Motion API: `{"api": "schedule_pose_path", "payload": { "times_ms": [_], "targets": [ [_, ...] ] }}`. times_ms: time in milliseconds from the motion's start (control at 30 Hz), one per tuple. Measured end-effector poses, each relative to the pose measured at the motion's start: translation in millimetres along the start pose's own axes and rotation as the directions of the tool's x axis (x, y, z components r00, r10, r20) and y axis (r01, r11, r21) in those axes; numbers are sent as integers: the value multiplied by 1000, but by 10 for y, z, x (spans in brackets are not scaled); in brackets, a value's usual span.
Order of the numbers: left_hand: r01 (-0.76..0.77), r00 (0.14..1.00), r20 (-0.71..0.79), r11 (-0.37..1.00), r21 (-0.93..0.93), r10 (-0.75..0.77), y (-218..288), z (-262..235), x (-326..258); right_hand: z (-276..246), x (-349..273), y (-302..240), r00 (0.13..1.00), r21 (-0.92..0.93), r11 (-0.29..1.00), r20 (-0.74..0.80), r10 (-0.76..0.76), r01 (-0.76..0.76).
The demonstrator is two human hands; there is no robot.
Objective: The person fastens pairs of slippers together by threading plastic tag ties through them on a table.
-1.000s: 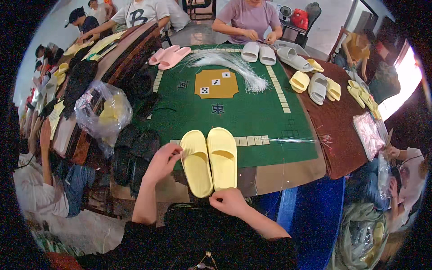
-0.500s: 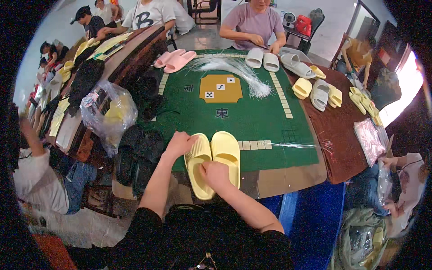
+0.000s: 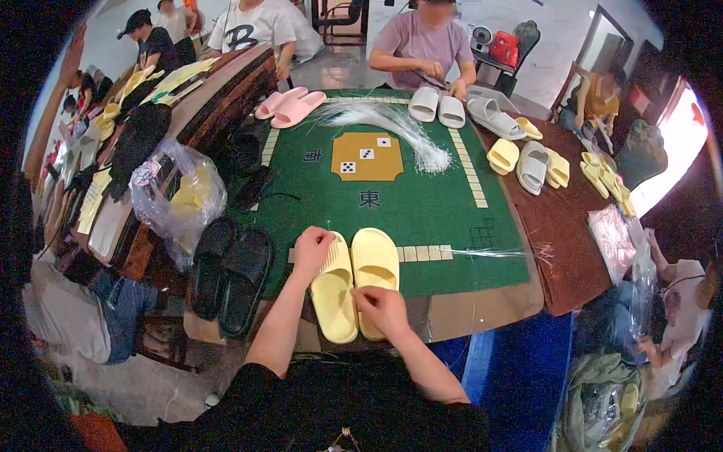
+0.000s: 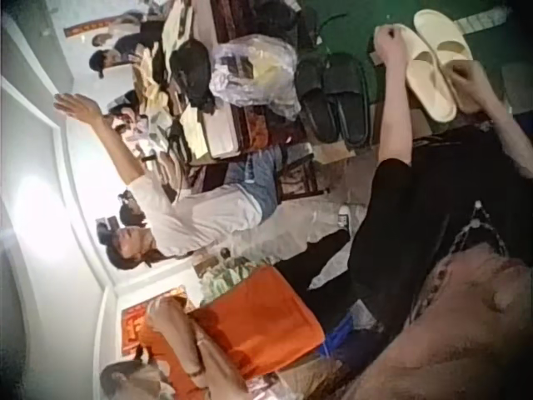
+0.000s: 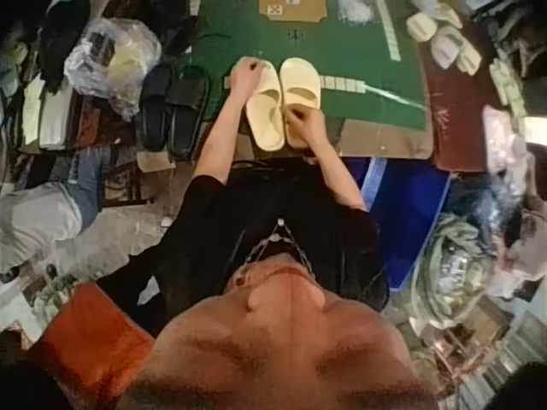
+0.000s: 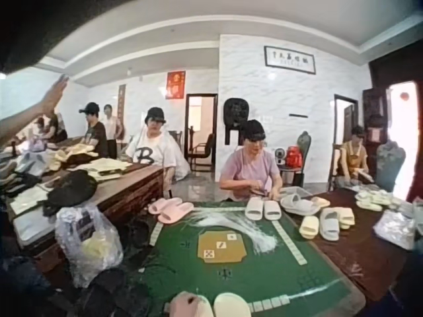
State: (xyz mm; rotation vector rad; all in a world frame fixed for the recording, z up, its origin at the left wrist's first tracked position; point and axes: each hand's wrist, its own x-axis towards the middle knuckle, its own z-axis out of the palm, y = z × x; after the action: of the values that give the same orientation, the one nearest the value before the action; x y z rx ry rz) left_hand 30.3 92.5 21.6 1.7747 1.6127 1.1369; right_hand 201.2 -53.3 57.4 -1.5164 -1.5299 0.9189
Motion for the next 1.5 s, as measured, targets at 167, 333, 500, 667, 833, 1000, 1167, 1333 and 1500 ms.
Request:
{"api": "schedule_pose_path", "payload": {
  "times_ms": [167, 333, 500, 667, 833, 1000, 1167, 1333, 1500],
  "targets": [
    [-9, 1000, -12, 1000, -15, 8, -8, -28, -25, -635, -333, 119, 955, 73, 988, -255, 153, -138],
    [-22, 999, -27, 999, -36, 21, 9, -31, -30, -1016, -538, 516, 863, 71, 996, -499, 78, -49],
    [-34, 999, 0, 999, -18, 34, 16, -18, -23, -1041, -519, 559, 822, 471, 881, -491, 288, -27],
    [-70, 997, -21, 997, 9, 70, -28, -5, -20, -799, -320, 395, 941, 976, 107, -213, 261, 191],
    [-72, 997, -32, 997, 27, 73, 7, -13, -38, -733, -173, 221, 953, 971, -80, -203, 222, 226],
    [-74, 997, -31, 997, 11, 74, -14, -13, -36, -737, -197, 345, 976, 940, -316, -67, 207, 132],
    [-91, 995, -37, 995, 35, 92, -58, 13, -17, -746, -259, 358, 988, 931, -351, -58, 143, 105],
    [-98, 994, -37, 995, 14, 99, -49, 4, -15, -757, -295, 281, 978, 930, -343, -65, 198, 131],
    [-58, 998, 5, 998, 6, 58, -8, -4, -13, -780, -327, 247, 968, 977, -159, -101, 230, 139]
  ]
}}
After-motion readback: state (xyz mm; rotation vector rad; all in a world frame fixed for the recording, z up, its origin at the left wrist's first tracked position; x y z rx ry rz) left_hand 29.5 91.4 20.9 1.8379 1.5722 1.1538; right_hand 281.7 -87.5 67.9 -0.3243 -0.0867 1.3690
